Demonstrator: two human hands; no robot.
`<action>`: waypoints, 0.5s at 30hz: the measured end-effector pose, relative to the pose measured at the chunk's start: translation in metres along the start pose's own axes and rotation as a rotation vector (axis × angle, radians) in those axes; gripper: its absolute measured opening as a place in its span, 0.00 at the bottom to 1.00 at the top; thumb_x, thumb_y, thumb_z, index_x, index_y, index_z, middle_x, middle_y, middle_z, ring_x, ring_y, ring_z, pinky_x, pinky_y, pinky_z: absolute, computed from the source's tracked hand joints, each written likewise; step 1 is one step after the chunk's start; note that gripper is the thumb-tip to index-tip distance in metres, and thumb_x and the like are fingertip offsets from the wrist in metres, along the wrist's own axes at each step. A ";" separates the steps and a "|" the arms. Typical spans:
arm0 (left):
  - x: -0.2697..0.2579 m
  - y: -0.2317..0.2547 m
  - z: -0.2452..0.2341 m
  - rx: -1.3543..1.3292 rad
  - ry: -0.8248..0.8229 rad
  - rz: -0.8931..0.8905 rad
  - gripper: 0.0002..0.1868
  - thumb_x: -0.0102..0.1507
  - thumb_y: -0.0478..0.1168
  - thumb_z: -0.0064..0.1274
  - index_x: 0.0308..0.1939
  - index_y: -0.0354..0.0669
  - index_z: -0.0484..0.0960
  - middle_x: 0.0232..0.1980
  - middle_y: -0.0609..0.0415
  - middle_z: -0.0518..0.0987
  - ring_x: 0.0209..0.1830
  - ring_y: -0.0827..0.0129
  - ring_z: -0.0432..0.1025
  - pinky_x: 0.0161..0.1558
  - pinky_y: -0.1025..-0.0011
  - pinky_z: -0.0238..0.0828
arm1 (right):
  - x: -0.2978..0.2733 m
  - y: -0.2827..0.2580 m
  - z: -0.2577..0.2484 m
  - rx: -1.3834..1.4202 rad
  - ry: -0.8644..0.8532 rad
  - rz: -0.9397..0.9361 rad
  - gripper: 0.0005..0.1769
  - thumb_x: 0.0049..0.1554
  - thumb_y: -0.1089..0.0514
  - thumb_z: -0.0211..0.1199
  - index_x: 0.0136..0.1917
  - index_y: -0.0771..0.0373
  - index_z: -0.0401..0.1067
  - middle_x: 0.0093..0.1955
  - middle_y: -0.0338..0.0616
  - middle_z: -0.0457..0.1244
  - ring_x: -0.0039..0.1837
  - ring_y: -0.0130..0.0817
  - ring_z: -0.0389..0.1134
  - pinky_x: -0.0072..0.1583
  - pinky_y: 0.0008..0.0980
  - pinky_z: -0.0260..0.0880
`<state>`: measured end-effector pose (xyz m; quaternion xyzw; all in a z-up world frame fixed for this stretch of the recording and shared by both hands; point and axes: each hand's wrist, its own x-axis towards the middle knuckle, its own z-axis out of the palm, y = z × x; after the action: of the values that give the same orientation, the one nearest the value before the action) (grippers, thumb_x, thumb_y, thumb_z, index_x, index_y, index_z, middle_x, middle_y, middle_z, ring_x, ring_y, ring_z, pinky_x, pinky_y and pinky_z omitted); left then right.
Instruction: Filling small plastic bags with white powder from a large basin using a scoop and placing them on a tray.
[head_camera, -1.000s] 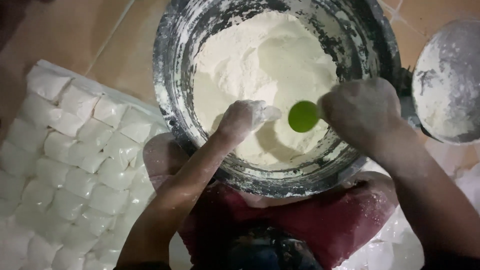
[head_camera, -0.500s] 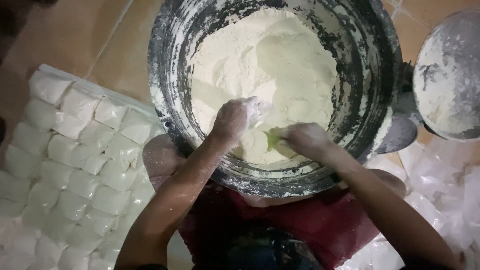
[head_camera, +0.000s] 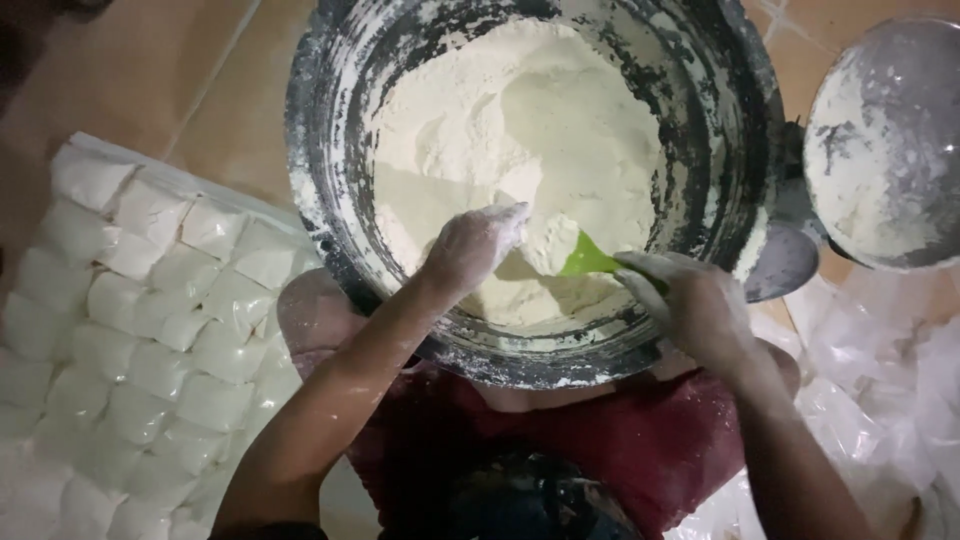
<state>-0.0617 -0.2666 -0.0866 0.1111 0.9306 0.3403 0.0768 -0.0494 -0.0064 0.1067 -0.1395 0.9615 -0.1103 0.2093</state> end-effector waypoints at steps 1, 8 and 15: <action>0.000 0.000 0.001 0.031 0.021 0.028 0.16 0.69 0.45 0.51 0.62 0.59 0.78 0.44 0.49 0.85 0.43 0.51 0.82 0.42 0.51 0.83 | 0.002 -0.003 0.003 -0.055 0.009 -0.008 0.18 0.64 0.38 0.57 0.62 0.39 0.79 0.46 0.41 0.73 0.47 0.44 0.75 0.48 0.45 0.75; -0.009 0.016 -0.027 0.439 -0.020 0.148 0.17 0.68 0.41 0.51 0.61 0.60 0.80 0.43 0.59 0.85 0.43 0.63 0.83 0.42 0.59 0.84 | 0.013 -0.050 0.003 -0.418 0.111 -0.129 0.17 0.62 0.37 0.55 0.48 0.43 0.80 0.36 0.39 0.69 0.41 0.43 0.74 0.42 0.43 0.75; -0.003 0.043 -0.027 0.279 -0.169 -0.075 0.11 0.71 0.39 0.45 0.50 0.48 0.84 0.37 0.57 0.83 0.34 0.67 0.80 0.41 0.69 0.78 | 0.091 -0.092 0.033 -0.717 -0.094 -0.284 0.15 0.58 0.52 0.58 0.31 0.41 0.78 0.25 0.30 0.65 0.32 0.31 0.71 0.33 0.31 0.66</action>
<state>-0.0579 -0.2525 -0.0381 0.1142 0.9625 0.1941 0.1511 -0.0939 -0.1262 0.0683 -0.3403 0.8996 0.2114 0.1740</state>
